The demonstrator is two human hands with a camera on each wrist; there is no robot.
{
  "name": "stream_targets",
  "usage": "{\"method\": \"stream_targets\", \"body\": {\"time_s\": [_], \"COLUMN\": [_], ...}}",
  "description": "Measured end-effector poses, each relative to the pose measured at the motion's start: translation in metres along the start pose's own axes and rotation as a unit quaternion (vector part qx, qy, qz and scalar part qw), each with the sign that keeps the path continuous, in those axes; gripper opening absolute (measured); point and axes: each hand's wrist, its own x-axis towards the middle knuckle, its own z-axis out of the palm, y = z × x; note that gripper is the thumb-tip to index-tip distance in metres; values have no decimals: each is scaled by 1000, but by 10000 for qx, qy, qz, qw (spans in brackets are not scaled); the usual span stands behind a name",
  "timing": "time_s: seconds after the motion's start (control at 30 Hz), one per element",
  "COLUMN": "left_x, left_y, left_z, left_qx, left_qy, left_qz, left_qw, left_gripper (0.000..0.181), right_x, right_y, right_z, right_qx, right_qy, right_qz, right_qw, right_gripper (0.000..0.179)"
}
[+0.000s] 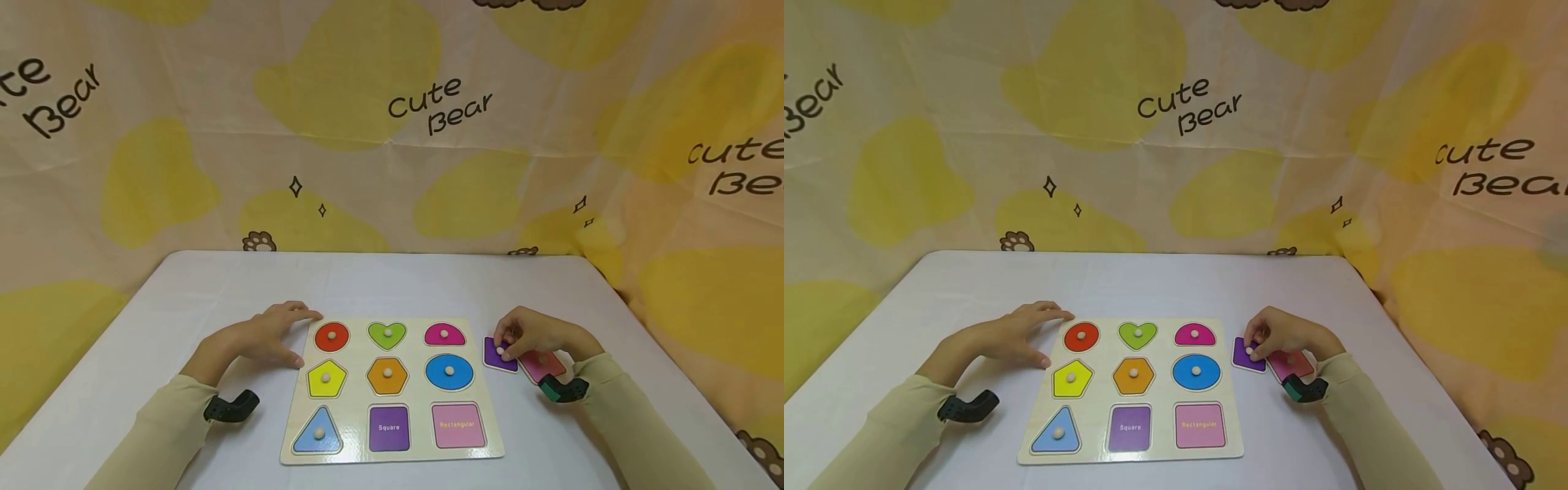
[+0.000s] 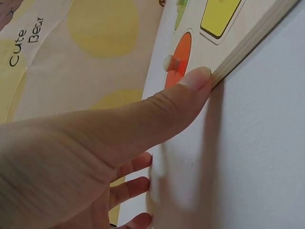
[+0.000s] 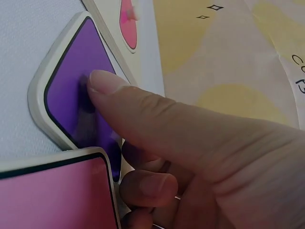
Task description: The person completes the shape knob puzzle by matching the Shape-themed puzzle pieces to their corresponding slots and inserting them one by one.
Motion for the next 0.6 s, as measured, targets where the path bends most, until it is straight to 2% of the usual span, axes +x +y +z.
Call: {"method": "stream_targets", "body": {"time_s": [0.6], "left_x": [2], "left_y": [-2], "left_z": [2], "left_qx": [35], "left_qy": [3], "left_qz": [-68], "left_qw": [10000], "left_gripper": [86], "right_x": [4], "right_y": [0], "right_z": [-2], "right_qx": [-10], "right_qy": [292], "right_qz": [-53], "right_qw": [9996], "right_gripper": [12]}}
